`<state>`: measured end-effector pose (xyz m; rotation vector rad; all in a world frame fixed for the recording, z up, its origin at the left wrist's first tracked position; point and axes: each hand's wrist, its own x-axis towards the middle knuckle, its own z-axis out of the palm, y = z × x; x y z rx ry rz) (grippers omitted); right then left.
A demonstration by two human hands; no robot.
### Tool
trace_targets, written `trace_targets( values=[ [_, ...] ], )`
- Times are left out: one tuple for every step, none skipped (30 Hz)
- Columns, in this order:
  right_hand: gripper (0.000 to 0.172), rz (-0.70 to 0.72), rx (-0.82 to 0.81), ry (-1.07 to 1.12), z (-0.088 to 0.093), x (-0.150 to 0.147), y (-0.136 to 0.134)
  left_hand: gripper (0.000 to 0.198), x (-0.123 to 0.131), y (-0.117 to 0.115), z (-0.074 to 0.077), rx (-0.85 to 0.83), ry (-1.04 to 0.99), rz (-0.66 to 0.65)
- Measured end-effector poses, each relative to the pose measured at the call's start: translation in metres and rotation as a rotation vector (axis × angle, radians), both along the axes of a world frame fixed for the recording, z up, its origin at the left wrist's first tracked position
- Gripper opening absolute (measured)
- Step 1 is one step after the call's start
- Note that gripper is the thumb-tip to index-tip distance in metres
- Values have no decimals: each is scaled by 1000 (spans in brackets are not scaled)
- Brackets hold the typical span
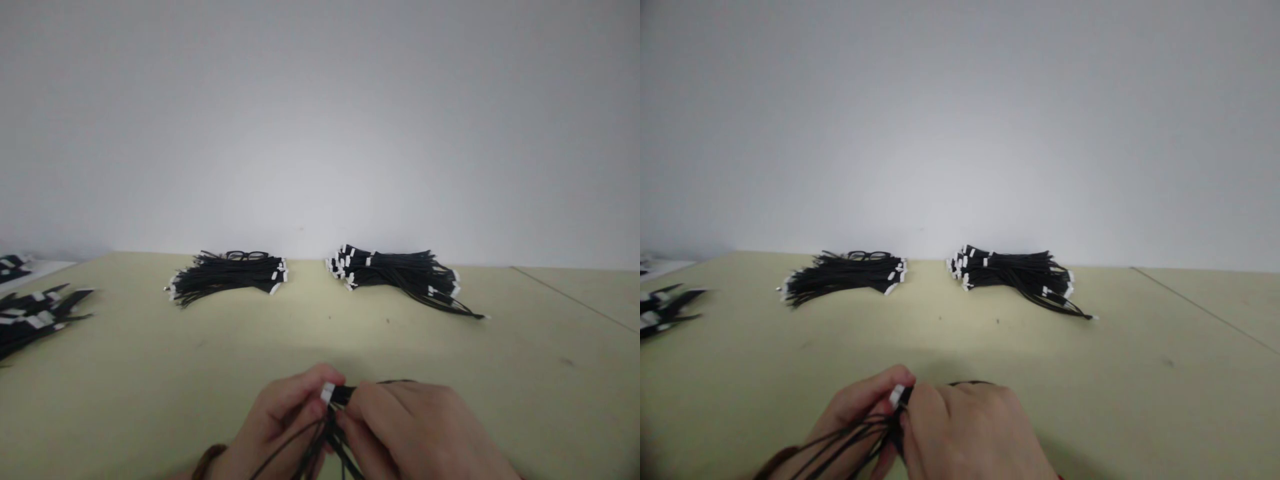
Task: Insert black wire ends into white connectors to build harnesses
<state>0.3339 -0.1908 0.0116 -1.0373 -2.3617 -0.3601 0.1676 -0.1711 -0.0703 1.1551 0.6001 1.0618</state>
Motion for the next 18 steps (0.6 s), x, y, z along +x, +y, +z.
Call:
trace_targets(
  values=[
    [17,-9,10,-3,0,1,1,30,-1,1,3,-9,30,-16],
    [17,-31,33,-8,1,4,3,31,-1,2,6,-23,47,-15],
    [18,-59,64,-26,3,7,6,33,-2,3,10,-32,46,1],
    [22,-85,97,-57,6,11,9,35,-2,3,13,-49,37,17],
    [27,-99,125,-90,9,15,14,38,-1,3,17,-72,20,30],
    [33,-101,126,-118,12,20,20,39,-1,2,19,-104,-4,41],
    [37,-83,102,-139,13,25,27,40,-1,2,22,-140,-21,58],
    [39,-58,69,-142,13,30,34,40,0,1,23,-166,-31,76],
    [38,-32,36,-128,11,33,41,41,0,0,24,-181,-27,91],
    [36,-13,17,-111,7,36,48,42,1,0,24,-182,-12,98],
    [34,3,3,-95,1,38,54,44,1,0,24,-168,2,98],
    [32,21,0,-84,-7,39,59,45,2,0,23,-158,19,91],
    [31,39,0,-77,-14,39,62,46,2,1,23,-155,33,92],
    [31,57,-4,-70,-20,38,63,45,2,1,23,-157,47,113],
    [30,73,-9,-63,-23,37,63,43,3,2,24,-159,57,152],
    [29,81,-12,-55,-24,37,61,41,3,3,24,-157,64,197],
    [28,82,-17,-46,-22,36,57,40,3,5,24,-150,71,236],
    [27,82,-12,-30,-16,36,51,38,3,6,24,-136,72,269]
  ],
)
